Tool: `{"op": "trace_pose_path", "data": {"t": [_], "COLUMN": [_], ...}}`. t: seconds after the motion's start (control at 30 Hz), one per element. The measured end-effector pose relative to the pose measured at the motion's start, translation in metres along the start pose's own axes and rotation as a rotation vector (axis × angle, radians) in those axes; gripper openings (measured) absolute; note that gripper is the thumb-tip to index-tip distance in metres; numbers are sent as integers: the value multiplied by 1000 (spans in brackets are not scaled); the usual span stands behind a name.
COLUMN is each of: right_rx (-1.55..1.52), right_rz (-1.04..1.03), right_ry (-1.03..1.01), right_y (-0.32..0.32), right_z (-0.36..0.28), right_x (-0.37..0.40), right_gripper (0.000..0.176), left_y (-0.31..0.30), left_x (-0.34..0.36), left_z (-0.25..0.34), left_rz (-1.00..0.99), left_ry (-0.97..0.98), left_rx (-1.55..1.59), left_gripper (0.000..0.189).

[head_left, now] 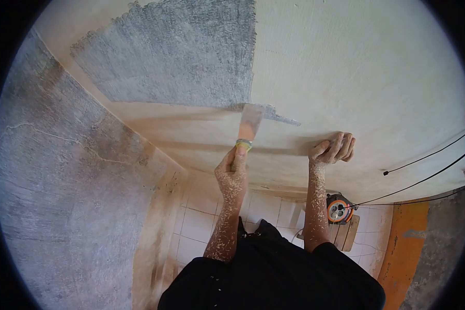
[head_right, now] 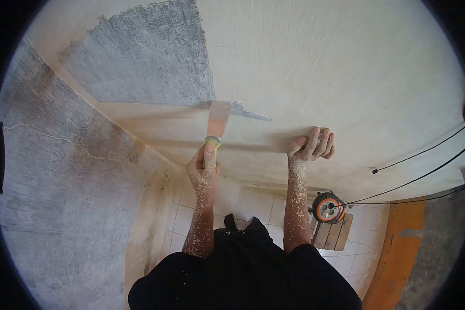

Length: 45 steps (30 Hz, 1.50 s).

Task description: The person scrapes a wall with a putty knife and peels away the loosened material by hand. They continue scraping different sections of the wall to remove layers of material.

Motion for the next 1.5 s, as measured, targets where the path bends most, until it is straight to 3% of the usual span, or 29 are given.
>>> {"op": "trace_pose_path", "data": {"t": [0.37, 0.67, 0.77, 0.87, 0.97, 1.17, 1.27, 1.4, 1.5], "right_rx": [17, 27, 16, 13, 38, 27, 34, -5, 5], "right_rz": [19, -2, 4, 22, 8, 29, 1, 15, 8], "right_ry": [2, 29, 28, 15, 26, 26, 45, 54, 79], "right_y": [3, -3, 1, 4, -1, 5, -1, 2, 2], "right_z": [-2, -3, -5, -5, -5, -8, -6, 2, 3], "right_x": [-5, -2, -6, -10, -5, -12, -8, 0, -1], "right_gripper": [45, 45, 45, 45, 45, 46, 45, 43, 43], "left_y": [-9, -8, -7, -14, -5, -1, 17, 7, -6], "left_x": [-14, -18, -16, -11, -16, -12, -19, -23, -4], "left_z": [7, 34, 24, 19, 43, 23, 72, 66, 20], "left_rz": [-20, -12, -39, -48, -37, -60, -34, -16, -36], "left_ry": [15, 71, 40, 165, 106, 56, 147, 233, 12], "left_rx": [-27, -269, -144, -221, -147, -70, -85, -134, -10], "left_gripper": [37, 38, 37, 37, 38, 37, 37, 39, 40]}}
Point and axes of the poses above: each hand's wrist, its own x-axis away from the middle knuckle, its own y-axis out of the palm, z = x × y, the point moved 10 cm from there along -x, towards the middle knuckle, and after that the axes turned 1 degree about y, right-handed, at the moved point
